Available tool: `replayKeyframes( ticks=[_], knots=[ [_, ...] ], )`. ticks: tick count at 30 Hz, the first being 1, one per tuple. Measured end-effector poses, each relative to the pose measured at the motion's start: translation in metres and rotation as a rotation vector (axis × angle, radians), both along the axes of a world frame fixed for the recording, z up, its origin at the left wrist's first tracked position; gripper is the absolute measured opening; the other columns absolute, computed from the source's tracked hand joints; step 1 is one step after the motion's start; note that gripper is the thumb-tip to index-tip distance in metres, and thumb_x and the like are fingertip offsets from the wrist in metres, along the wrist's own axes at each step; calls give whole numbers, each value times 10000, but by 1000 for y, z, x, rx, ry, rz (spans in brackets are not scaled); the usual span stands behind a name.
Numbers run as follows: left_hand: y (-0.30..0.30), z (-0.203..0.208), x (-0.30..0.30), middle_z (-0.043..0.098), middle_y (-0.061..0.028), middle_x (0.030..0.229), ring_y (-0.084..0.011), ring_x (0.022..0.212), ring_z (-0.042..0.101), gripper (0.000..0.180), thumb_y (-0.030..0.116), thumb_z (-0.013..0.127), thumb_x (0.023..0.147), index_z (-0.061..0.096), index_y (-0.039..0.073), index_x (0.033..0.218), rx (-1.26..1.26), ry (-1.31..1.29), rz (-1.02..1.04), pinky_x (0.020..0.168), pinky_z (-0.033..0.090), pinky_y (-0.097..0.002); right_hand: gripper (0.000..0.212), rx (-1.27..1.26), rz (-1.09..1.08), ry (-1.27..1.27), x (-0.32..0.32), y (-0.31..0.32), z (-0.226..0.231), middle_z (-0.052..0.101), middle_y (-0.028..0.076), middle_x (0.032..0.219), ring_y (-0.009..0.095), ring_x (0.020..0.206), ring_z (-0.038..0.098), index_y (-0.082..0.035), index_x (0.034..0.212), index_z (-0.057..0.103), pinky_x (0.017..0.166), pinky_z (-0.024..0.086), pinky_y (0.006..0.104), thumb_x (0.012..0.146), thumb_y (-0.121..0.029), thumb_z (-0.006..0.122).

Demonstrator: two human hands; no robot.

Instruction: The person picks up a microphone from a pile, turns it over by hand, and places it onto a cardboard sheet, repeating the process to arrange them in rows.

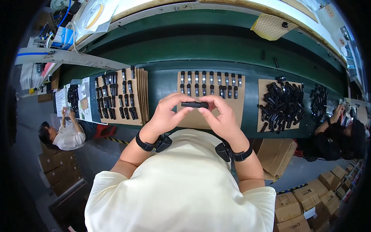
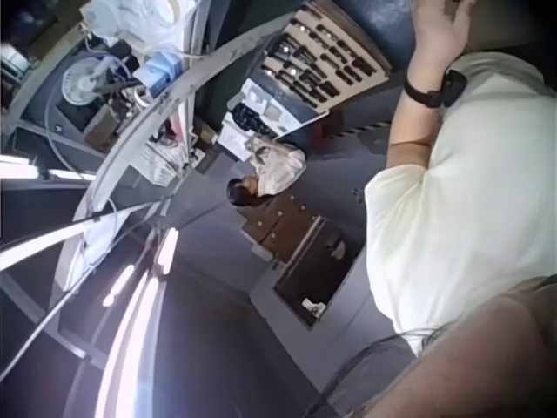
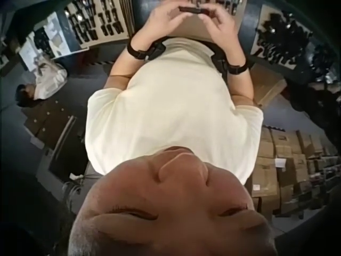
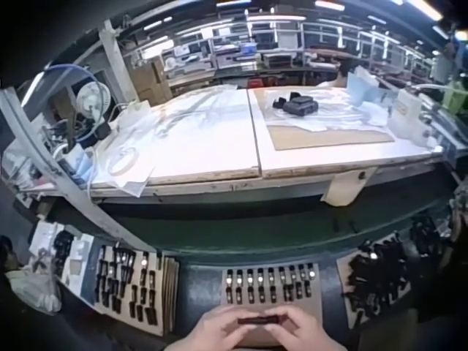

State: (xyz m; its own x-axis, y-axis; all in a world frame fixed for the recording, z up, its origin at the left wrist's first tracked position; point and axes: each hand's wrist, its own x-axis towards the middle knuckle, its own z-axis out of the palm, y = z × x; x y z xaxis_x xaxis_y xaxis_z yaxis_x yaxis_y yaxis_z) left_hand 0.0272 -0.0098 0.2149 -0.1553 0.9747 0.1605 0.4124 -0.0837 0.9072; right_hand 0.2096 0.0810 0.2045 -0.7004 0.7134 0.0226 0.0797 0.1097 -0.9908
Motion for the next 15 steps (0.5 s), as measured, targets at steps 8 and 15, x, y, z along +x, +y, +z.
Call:
replayKeyframes(
  ticks=[8,15],
  knots=[
    [-5,3,9,681,-122,933,-276,843,633,260,22,714,749,653,9,1001,91,100,39,786,496,-355,250,239,-13,23,-2,-5,10,613,96,983,183,835,601,-13,1048,619,719,497,280,808,4,685],
    [-6,3,10,663,-123,919,-300,846,631,237,35,715,740,646,23,967,92,153,33,765,505,-372,256,302,-22,21,-2,-10,9,610,106,966,202,825,603,-5,1037,616,713,493,282,792,33,680]
  ],
)
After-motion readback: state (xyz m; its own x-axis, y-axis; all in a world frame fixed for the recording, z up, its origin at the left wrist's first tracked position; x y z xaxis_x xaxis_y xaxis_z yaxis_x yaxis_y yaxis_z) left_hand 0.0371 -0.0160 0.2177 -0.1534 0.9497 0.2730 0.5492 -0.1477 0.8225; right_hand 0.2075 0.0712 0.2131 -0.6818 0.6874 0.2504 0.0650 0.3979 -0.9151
